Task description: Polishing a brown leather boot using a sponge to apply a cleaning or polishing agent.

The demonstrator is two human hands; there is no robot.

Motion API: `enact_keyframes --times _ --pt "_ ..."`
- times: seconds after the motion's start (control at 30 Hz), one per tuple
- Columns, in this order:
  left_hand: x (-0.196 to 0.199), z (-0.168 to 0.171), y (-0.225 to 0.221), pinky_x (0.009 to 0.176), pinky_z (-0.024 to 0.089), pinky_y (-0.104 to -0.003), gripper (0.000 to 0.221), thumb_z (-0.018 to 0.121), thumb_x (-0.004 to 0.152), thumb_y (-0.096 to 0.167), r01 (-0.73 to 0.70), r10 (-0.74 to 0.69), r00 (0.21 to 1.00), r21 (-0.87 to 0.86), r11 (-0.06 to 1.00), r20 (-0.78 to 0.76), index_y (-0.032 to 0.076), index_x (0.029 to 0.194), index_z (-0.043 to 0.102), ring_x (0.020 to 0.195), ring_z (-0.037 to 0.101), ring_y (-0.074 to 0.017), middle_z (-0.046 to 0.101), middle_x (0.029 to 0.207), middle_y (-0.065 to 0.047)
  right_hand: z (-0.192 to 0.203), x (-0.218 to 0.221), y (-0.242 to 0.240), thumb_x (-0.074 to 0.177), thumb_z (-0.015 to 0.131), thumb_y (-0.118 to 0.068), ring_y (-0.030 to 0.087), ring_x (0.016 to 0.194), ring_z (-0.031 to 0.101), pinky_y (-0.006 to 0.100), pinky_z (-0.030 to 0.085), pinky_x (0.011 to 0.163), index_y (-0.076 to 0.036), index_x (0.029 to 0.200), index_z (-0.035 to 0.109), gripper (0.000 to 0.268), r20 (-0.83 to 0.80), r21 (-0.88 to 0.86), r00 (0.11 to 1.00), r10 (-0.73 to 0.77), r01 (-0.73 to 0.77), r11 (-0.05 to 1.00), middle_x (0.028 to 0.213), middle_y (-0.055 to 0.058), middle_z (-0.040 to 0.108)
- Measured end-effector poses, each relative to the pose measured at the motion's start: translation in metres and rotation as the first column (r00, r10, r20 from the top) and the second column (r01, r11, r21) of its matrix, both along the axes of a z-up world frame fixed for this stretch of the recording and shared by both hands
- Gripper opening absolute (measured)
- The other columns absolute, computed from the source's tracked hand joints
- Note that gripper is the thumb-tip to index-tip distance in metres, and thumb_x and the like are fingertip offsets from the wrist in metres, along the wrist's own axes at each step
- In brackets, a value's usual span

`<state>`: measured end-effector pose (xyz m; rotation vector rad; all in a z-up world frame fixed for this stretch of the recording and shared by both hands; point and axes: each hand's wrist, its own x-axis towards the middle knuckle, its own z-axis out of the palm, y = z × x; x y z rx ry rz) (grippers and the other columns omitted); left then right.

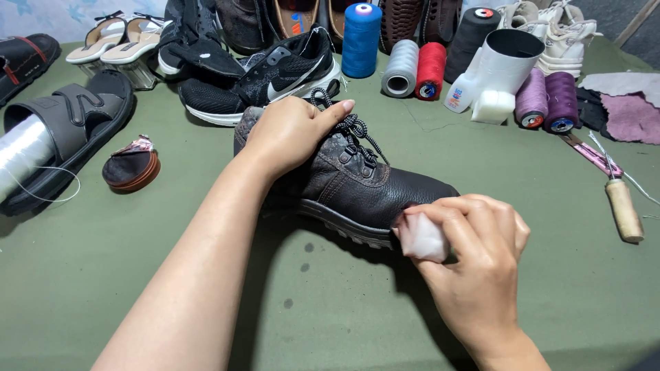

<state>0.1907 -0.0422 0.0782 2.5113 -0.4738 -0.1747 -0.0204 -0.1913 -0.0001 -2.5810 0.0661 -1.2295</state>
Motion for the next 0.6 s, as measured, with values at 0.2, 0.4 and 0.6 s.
enact_keyframes --times 0.2,0.4,0.6 --pt "0.000 0.000 0.000 0.067 0.036 -0.038 0.077 0.054 0.098 0.072 -0.002 0.002 1.000 -0.003 1.000 -0.001 0.012 0.056 0.028 0.064 0.043 -0.0272 0.041 0.063 -0.005 -0.002 0.003 0.010 0.086 0.083 -0.017 0.026 0.107 0.057 0.038 0.032 0.097 -0.019 0.107 0.075 0.023 0.027 0.054 0.999 -0.022 0.021 0.998 0.109 0.001 0.066" --pt "0.001 -0.002 0.000 0.068 0.037 -0.040 0.078 0.054 0.097 0.073 0.001 -0.001 1.000 -0.009 1.000 0.018 0.012 0.055 0.028 0.064 0.044 -0.0302 0.042 0.062 -0.007 0.007 0.022 0.031 0.091 0.082 -0.016 0.025 0.101 0.059 0.039 0.033 0.096 -0.016 0.100 0.075 0.011 0.086 0.059 0.994 0.060 -0.065 0.996 0.101 0.001 0.067" --pt "-0.002 0.001 0.000 0.066 0.036 -0.041 0.077 0.052 0.097 0.073 -0.002 0.002 1.000 0.006 1.000 0.002 0.014 0.054 0.028 0.063 0.044 -0.0296 0.042 0.059 -0.004 0.012 0.049 0.054 0.086 0.076 -0.009 0.027 0.100 0.058 0.042 0.032 0.097 -0.015 0.102 0.073 0.018 0.086 0.010 0.979 0.182 -0.184 0.983 0.100 0.001 0.066"
